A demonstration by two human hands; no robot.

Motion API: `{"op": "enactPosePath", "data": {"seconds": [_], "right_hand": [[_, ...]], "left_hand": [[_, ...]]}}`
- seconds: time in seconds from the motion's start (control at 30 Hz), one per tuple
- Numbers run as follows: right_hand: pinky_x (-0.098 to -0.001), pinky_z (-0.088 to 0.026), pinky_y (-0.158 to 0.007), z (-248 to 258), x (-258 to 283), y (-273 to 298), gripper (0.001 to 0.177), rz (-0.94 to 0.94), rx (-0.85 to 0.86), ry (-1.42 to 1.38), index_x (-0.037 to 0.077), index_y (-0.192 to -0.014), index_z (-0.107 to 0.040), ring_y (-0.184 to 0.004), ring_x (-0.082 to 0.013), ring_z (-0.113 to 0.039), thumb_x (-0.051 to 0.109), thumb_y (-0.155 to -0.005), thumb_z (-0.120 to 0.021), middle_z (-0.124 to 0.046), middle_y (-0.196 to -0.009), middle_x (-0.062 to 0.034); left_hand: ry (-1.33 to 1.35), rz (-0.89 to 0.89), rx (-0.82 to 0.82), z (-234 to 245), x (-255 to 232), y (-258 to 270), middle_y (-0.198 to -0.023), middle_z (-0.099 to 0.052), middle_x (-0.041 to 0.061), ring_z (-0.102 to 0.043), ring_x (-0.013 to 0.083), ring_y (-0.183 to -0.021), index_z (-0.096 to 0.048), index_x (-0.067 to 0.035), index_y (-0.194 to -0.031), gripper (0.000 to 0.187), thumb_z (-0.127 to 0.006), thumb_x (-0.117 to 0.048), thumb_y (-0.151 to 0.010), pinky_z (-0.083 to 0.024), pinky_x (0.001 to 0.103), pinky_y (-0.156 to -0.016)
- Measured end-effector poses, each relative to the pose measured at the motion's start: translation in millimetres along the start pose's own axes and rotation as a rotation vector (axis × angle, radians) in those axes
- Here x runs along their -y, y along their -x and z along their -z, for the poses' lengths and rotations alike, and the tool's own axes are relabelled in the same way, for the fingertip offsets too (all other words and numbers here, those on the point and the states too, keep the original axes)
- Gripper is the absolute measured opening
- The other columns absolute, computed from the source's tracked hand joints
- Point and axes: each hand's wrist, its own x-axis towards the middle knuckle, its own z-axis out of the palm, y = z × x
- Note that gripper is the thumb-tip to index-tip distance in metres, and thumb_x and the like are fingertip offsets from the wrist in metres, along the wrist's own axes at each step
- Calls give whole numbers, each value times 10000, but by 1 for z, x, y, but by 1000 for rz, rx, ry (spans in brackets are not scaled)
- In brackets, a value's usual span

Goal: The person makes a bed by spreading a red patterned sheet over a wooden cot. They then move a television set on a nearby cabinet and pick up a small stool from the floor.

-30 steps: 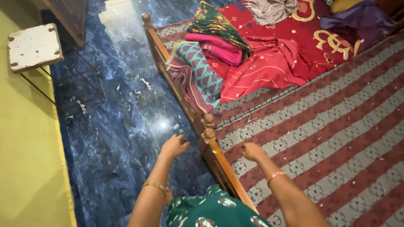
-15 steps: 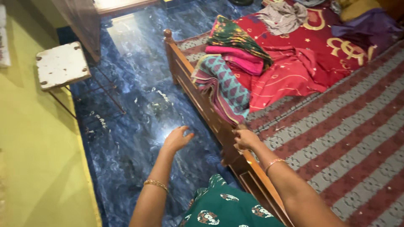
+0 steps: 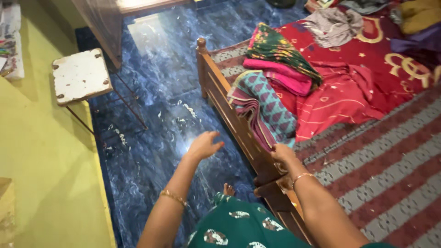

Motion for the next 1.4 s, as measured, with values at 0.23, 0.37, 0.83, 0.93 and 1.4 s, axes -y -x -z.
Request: {"op": "enactPosePath", "data": {"seconds": [0.23,0.37,0.83,0.93,1.4], "right_hand": [[-472,-549,-944,25,76,-121,335,159,-102,-79,157,-1123,-767,-1078,-358,-698,285,-853,-614,-744,-1130,-167],[-457,-563,-921,37,157,-198,306,263,-148,-124,156,-1068,-783,-1046,-335,-722,273,-844,-611,-762,-1095,-139],[-455,-552,-859,88,407,-305,230,434,-266,-237,100,-1012,-774,-972,-355,-698,245,-876,-659,-717,-1029,-166],[-458,-551,-869,81,420,-328,229,407,-324,-259,94,-1011,-775,-971,-363,-696,237,-874,-658,-723,-1013,-174],[-444,-566,-885,119,393,-511,275,174,-368,-369,116,-1044,-782,-993,-350,-718,256,-848,-650,-750,-1059,-162]], "left_hand": [[-86,1,-112,82,20,-79,-1262,-651,147,-625,372,-1175,-648,-140,-1305,522,-715,-425,-872,-510,476,-964],[-100,-28,-221,105,53,-113,-1257,-653,131,-615,357,-1200,-662,-137,-1265,486,-733,-410,-869,-516,469,-981],[-272,-130,-205,236,241,-234,-1299,-641,126,-518,338,-1313,-702,-145,-1222,476,-765,-398,-824,-426,514,-1060],[-276,-155,-183,265,267,-266,-1308,-638,129,-512,337,-1320,-706,-152,-1225,471,-763,-395,-826,-425,516,-1057],[-259,-209,-76,296,279,-464,-1277,-641,131,-527,335,-1300,-625,-137,-1313,581,-759,-397,-811,-415,550,-1035]]}}
